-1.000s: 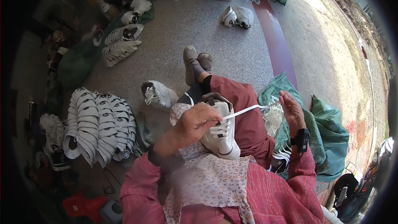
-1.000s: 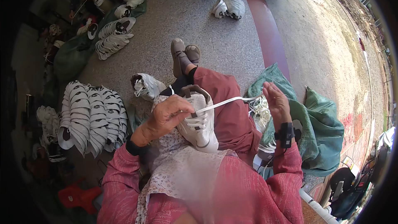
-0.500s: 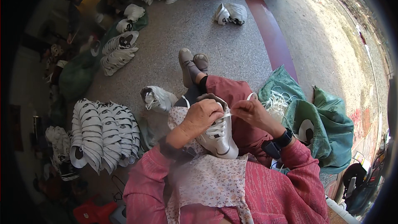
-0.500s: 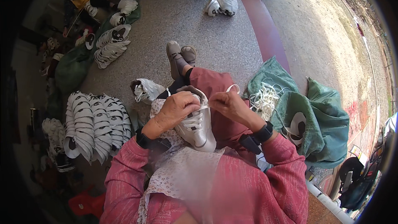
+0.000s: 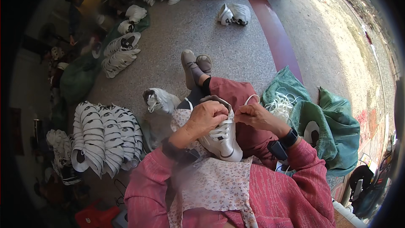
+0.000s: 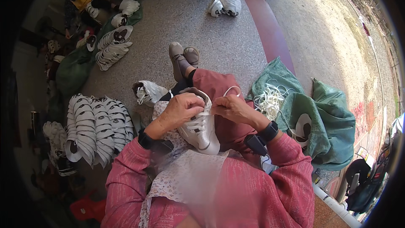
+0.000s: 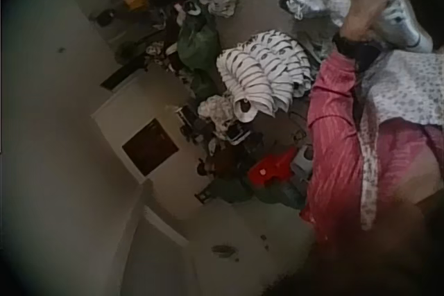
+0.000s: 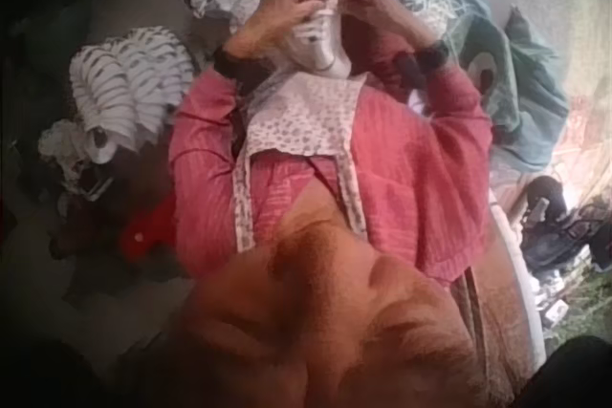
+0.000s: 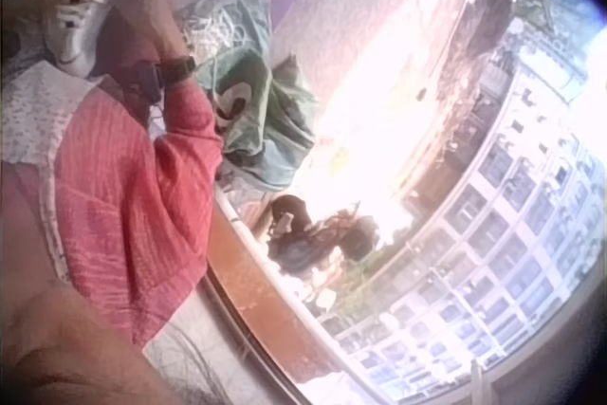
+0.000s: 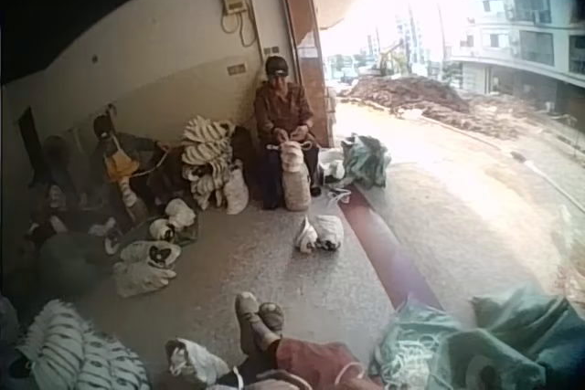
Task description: The person sits on the floor and threads white shoelaces through the eyelets of a white sneaker. They pull the laces tight and adjust them repeatedly to ensure they are even and secure.
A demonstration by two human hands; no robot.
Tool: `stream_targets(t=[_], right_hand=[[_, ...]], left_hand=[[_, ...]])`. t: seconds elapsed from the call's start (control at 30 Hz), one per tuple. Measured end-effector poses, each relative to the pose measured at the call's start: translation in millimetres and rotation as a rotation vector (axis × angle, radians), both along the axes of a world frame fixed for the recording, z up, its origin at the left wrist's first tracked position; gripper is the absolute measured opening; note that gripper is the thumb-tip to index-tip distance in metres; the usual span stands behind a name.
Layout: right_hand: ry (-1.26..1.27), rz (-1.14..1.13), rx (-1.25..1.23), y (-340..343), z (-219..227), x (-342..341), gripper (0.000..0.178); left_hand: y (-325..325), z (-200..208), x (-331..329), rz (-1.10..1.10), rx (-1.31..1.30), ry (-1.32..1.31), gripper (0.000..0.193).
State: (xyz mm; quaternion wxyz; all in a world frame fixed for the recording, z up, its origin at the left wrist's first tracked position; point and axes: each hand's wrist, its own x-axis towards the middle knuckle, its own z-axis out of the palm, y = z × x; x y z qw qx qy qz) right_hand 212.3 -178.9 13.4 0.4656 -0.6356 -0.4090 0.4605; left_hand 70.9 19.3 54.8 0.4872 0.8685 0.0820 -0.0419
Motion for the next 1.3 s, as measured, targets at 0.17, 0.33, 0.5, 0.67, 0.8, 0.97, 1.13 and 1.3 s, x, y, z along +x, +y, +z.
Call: stream_targets(t=[0.17, 0.33, 0.5, 0.67, 0.8, 0.97, 1.13, 1.3], right_hand=[[0.011, 0.035, -0.037, 9.8, 2.5, 2.7, 0.019], [0.308, 0.035, -0.186, 10.6, 17.2, 3.6, 0.019], [0.067, 0.106, -0.051, 4.5, 20.0, 17.6, 0.018], [-0.056, 0.075, 0.012, 4.4, 15.3, 4.6, 0.017], [-0.033, 0.121, -0.084, -0.9, 19.7, 6.0, 0.016], [-0.072, 0.168, 0.012, 3.2, 18.8, 8.2, 0.017], [-0.012, 0.161, -0.063, 12.5, 19.4, 10.6, 0.019], [-0.031, 0.111, -0.108, 16.4, 22.1, 8.2, 0.018]], left_hand=[[4.5, -5.2, 3.1, -0.058, 0.039, -0.015, 0.016], [6.0, -7.6, 1.5, -0.063, 0.056, -0.009, 0.017], [4.1, -5.4, 2.5, -0.062, 0.026, 0.019, 0.017], [4.7, -5.4, 2.9, -0.071, 0.073, 0.007, 0.017], [4.2, -7.8, 3.1, -0.081, 0.081, -0.036, 0.016], [4.5, -9.6, 4.4, -0.132, 0.148, -0.102, 0.016], [5.0, -9.5, 3.5, -0.13, 0.124, -0.089, 0.016], [5.1, -10.6, 2.3, -0.112, 0.11, -0.076, 0.016]])
